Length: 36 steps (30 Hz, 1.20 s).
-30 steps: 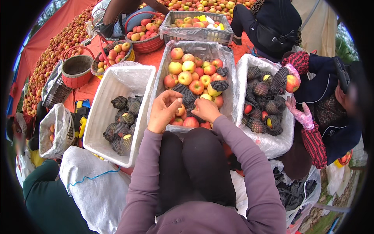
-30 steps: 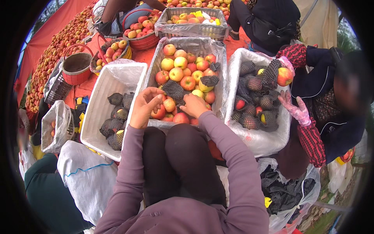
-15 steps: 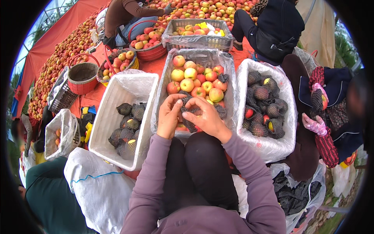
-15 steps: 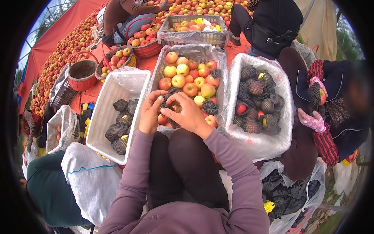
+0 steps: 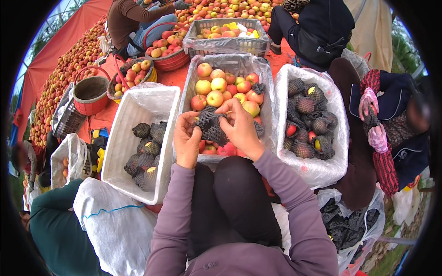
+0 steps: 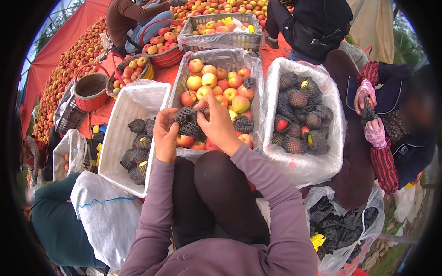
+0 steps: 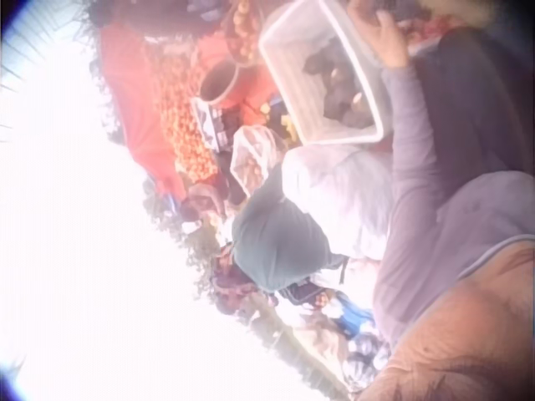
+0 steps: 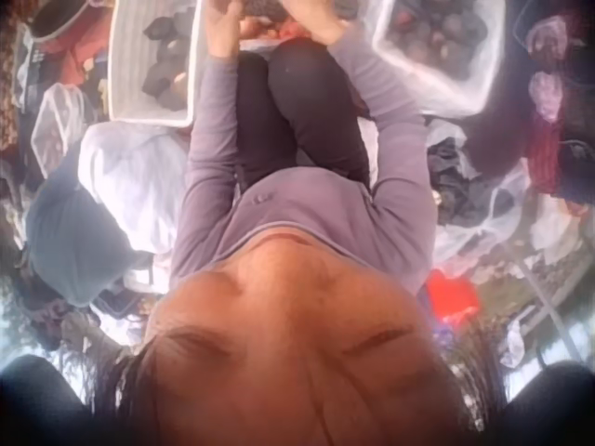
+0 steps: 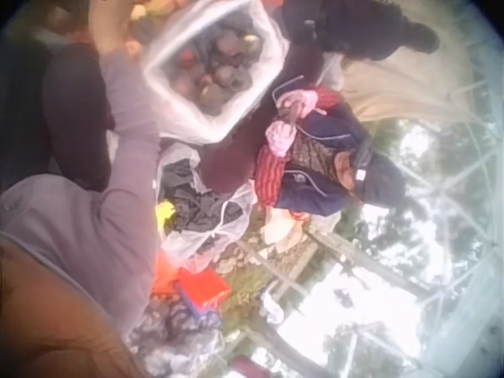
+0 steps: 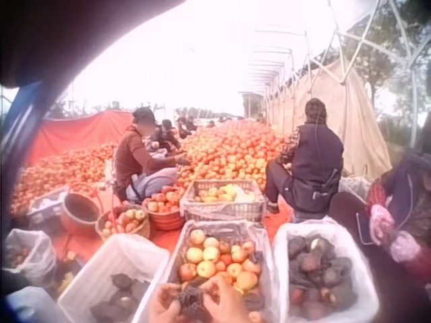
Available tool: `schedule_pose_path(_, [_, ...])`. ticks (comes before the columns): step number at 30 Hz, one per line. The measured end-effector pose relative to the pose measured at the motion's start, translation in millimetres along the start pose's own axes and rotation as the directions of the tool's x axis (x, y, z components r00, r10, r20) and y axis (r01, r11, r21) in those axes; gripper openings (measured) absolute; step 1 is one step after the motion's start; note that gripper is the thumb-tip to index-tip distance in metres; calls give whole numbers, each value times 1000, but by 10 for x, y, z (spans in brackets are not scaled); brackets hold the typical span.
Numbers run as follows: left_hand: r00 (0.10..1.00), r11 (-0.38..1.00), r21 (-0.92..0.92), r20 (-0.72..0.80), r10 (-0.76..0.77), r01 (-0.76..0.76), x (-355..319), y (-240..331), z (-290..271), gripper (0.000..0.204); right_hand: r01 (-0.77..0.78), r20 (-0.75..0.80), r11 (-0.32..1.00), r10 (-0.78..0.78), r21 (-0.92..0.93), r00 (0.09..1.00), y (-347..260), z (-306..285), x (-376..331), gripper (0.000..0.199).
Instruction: The person sits at a fruit packing station and repeatedly picks apples from a central crate. They place each apple into a protective foam net and then transfer the netted apple into a white styrofoam container. The process is repeated continuously throughout the clip.
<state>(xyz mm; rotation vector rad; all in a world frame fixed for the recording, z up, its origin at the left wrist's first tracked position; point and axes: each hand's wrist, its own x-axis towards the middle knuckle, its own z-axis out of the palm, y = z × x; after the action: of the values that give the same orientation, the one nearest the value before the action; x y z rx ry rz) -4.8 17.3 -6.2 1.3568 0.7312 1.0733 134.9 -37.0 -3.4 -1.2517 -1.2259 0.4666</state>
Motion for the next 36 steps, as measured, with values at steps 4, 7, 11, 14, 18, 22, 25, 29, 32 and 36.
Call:
schedule_pose_path(4, [978, 971, 192, -123, 168, -142, 24, -15, -38, 32, 652, 400, 470, -531, -595, 747, -150, -81, 24, 20])
schedule_pose_path(7, [915, 805, 451, 73, 397, -385, -48, 7, 95, 36, 396, 384, 373, -112, -839, 917, 255, -89, -48, 14])
schedule_pose_path(11, [917, 693, 603, 227, 327, -396, -123, 82, 142, 41, -870, 786, 466, 474, 158, 396, -130, -300, 245, 2])
schedule_pose_path(14, [917, 679, 618, 219, 334, -396, -119, 114, 146, 42, -661, 572, 441, 336, 607, 749, 89, -308, 299, 21])
schedule_pose_path(18, [899, 699, 570, 213, 382, -432, -115, 82, 231, 41, -548, 513, 360, 198, 755, 835, -57, -223, 413, 35])
schedule_pose_path(22, [970, 891, 392, 19, 243, -231, -69, 97, 129, 34, 112, 299, 732, 130, -672, 945, 728, -432, 611, 39])
schedule_pose_path(25, [989, 937, 316, 52, 139, -148, -55, 31, 80, 32, 478, 487, 94, 158, -874, 859, 1682, -750, 442, 26])
schedule_pose_path(29, [992, 928, 360, 112, 58, -95, -59, 59, 145, 23, 597, 617, 156, 241, -787, 750, 2207, -939, 395, 18])
schedule_pose_path(32, [992, 924, 372, 117, 47, -87, -45, 18, 120, 20, 633, 667, 221, 348, -742, 659, 2168, -866, 505, 19])
schedule_pose_path(36, [997, 940, 335, 60, 50, -68, -5, -59, 74, 21, 402, 508, 324, 380, -856, 773, 1676, -932, 521, 55])
